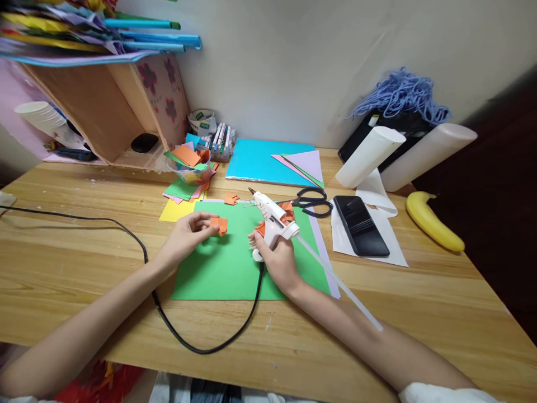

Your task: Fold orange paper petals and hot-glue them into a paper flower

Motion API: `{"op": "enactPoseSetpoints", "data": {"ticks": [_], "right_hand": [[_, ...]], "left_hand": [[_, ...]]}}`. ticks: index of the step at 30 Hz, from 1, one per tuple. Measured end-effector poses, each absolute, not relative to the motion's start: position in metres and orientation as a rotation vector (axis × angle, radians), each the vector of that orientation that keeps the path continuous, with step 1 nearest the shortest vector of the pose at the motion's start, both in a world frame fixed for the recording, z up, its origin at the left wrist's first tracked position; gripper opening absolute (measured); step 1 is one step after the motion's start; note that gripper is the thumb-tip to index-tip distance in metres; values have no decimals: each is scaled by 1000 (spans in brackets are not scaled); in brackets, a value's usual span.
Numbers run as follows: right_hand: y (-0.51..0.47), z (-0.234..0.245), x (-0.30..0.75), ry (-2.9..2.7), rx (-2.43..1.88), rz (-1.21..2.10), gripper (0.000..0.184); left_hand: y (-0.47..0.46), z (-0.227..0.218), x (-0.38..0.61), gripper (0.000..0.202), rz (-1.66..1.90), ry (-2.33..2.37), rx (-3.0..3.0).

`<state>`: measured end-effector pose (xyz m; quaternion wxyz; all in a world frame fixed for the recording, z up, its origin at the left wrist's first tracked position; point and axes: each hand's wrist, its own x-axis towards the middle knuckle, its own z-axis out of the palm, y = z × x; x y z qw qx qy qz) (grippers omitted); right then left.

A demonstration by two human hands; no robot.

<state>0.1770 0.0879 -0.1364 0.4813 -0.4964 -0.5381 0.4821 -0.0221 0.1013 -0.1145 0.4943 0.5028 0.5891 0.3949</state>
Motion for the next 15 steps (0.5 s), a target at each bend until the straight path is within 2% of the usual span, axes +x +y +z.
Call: {"op": "enactPoseSetpoints", "data": {"ticks": [8, 13, 15], "right_hand": [[104, -135, 189, -1101, -1199, 1124, 28], [124, -140, 207, -1027, -1127, 1011, 22], [131, -141, 213, -1005, -1095, 960, 20]], "left_hand": [[156, -125, -44, 50, 913, 1718, 1385], [154, -106, -40, 36, 816, 2031, 1905], [152, -96, -27, 27, 820, 1977, 2125]]}}
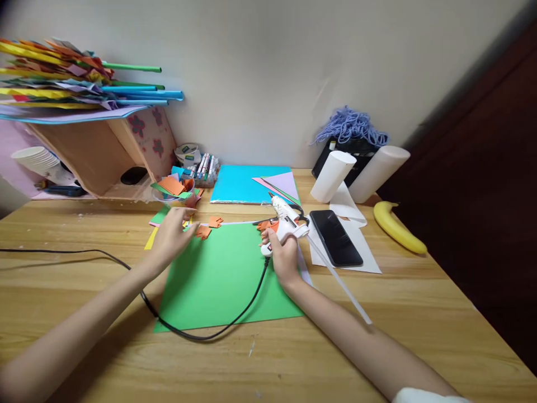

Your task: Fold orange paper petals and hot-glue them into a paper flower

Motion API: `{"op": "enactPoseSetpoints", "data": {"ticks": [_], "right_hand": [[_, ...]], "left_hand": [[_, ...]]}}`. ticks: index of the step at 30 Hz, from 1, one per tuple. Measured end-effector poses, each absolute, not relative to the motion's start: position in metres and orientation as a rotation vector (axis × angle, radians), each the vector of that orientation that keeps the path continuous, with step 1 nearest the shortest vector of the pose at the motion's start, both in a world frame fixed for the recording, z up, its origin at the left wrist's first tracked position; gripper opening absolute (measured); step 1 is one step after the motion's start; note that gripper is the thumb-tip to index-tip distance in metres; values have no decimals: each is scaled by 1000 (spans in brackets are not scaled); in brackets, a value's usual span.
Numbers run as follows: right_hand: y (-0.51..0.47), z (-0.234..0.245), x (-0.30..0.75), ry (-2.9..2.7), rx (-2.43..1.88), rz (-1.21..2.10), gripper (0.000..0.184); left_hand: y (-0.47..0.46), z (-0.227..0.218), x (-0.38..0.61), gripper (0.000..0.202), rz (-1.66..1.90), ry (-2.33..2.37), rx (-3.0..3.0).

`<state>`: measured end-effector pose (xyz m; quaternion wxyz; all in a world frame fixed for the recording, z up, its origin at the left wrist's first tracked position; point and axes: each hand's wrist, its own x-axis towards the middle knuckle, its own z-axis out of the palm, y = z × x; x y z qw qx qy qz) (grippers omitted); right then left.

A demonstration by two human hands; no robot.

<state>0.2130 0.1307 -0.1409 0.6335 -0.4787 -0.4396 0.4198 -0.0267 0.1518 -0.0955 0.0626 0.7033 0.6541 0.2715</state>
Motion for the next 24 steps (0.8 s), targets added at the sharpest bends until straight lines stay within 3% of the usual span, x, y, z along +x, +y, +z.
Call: {"op": "enactPoseSetpoints", "data": {"ticks": [5, 9, 12, 18, 24], "right_hand": [[135, -141, 217, -985, -1125, 922, 22], [133, -141, 216, -986, -1111, 905, 23], [132, -142, 216, -997, -1101, 921, 24], [127, -137, 215, -1057, -1152, 958, 26], [112, -132, 207, -1316, -1124, 1085, 36]], "left_hand": [[162, -90, 33, 14, 695, 1488, 2366], [176, -103, 77, 19, 605, 1429, 2413], [181, -109, 88, 8, 621, 1451, 2452], [156, -105, 48, 22, 705, 1489, 2555], [109, -111, -7, 21, 848, 1527, 2166]]}}
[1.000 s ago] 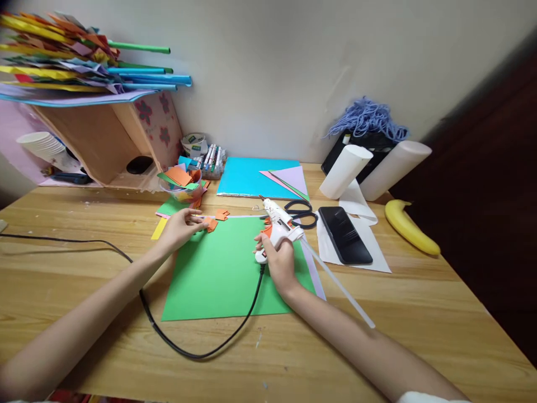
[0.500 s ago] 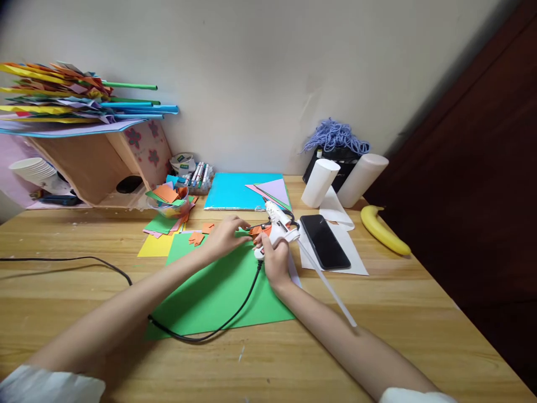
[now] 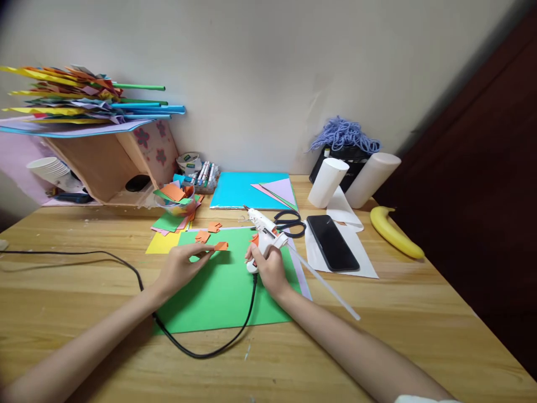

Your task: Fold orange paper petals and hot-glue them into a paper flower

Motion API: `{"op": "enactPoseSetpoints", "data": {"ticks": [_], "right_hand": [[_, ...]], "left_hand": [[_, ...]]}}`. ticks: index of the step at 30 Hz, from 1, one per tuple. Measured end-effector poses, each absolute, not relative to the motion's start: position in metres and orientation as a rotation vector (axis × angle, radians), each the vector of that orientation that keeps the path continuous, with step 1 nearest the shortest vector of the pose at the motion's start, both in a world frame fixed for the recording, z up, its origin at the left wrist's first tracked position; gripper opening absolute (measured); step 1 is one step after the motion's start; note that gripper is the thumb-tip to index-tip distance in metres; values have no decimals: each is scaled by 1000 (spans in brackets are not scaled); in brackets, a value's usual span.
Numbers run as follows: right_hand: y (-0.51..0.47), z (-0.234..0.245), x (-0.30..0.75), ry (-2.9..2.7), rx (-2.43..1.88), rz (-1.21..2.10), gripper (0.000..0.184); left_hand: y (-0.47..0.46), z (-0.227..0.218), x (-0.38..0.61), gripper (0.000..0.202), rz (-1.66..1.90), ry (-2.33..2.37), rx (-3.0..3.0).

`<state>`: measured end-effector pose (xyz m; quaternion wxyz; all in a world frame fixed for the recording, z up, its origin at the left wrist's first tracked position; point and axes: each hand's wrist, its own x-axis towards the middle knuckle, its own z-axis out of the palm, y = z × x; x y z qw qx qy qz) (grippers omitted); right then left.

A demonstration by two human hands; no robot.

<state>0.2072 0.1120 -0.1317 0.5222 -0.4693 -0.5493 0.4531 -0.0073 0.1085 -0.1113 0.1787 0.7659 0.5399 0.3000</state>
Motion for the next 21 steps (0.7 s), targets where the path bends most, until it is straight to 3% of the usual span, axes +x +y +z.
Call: {"op": "enactPoseSetpoints", "data": {"ticks": [11, 21], "right_hand": [[108, -134, 198, -1560, -1163, 1199, 34], [106, -125, 195, -1608, -1219, 1196, 32]], "left_hand": [[99, -125, -26, 22, 958, 1513, 1528], [95, -119, -37, 32, 701, 1389, 1915]]}}
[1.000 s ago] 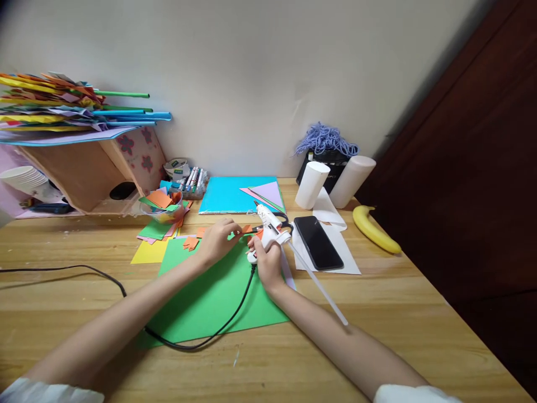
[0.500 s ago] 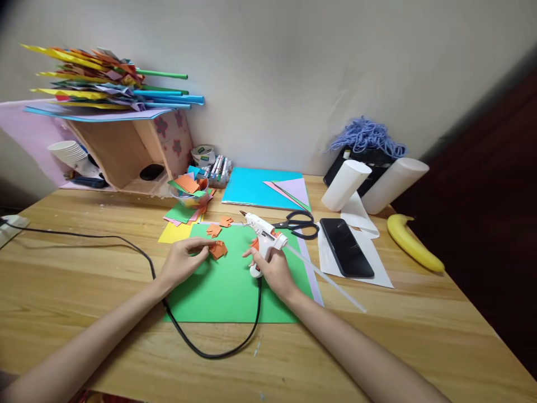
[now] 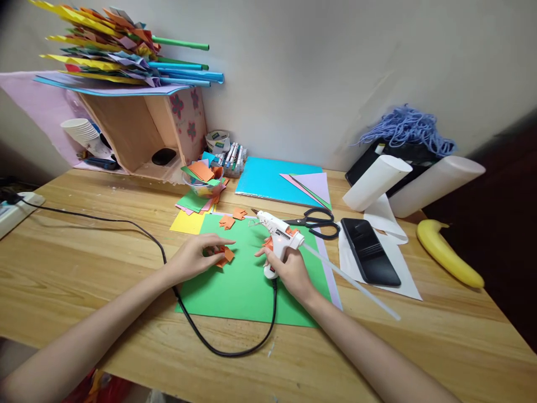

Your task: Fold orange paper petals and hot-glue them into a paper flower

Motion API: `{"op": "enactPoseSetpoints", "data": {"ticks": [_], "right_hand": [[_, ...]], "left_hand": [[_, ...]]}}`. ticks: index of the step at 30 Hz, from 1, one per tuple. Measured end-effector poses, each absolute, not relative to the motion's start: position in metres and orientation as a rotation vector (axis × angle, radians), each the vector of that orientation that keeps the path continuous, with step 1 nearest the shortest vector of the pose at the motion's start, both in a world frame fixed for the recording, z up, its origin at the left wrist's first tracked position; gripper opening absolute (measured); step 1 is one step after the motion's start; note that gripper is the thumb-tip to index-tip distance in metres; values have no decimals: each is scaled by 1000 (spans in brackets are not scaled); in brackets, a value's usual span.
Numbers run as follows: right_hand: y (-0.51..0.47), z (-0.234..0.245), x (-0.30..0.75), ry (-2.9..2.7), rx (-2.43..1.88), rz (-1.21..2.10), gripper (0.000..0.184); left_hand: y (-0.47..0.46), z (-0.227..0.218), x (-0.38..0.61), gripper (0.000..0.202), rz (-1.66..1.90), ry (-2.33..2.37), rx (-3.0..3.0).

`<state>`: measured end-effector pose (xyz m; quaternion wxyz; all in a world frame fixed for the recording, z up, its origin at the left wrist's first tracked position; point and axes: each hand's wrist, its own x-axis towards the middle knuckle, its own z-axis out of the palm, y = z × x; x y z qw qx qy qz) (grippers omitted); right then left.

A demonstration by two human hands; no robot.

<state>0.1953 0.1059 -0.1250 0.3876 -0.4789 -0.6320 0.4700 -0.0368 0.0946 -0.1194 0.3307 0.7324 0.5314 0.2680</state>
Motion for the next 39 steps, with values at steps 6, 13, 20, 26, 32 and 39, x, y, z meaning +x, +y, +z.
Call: {"op": "enactPoseSetpoints", "data": {"ticks": [6, 13, 20, 26, 32, 39], "right_hand": [[105, -133, 198, -1650, -1198, 1246, 32], [98, -136, 200, -1702, -1131, 1351, 27], [91, -139, 201, -1798, -1110, 1438, 26], [92, -140, 202, -1881, -1141, 1422, 23], [91, -135, 201, -1884, -1159, 1394, 20], [92, -136, 201, -1907, -1115, 1371, 19]], "left_hand": [[95, -115, -36, 27, 827, 1402, 1749], [99, -119, -37, 29, 950, 1532, 1317], [98, -116, -33, 25, 995, 1525, 1223], [96, -116, -29, 19, 987, 1465, 1191], [95, -115, -29, 19, 978, 1451, 1185], [95, -117, -29, 20, 988, 1449, 1194]]}}
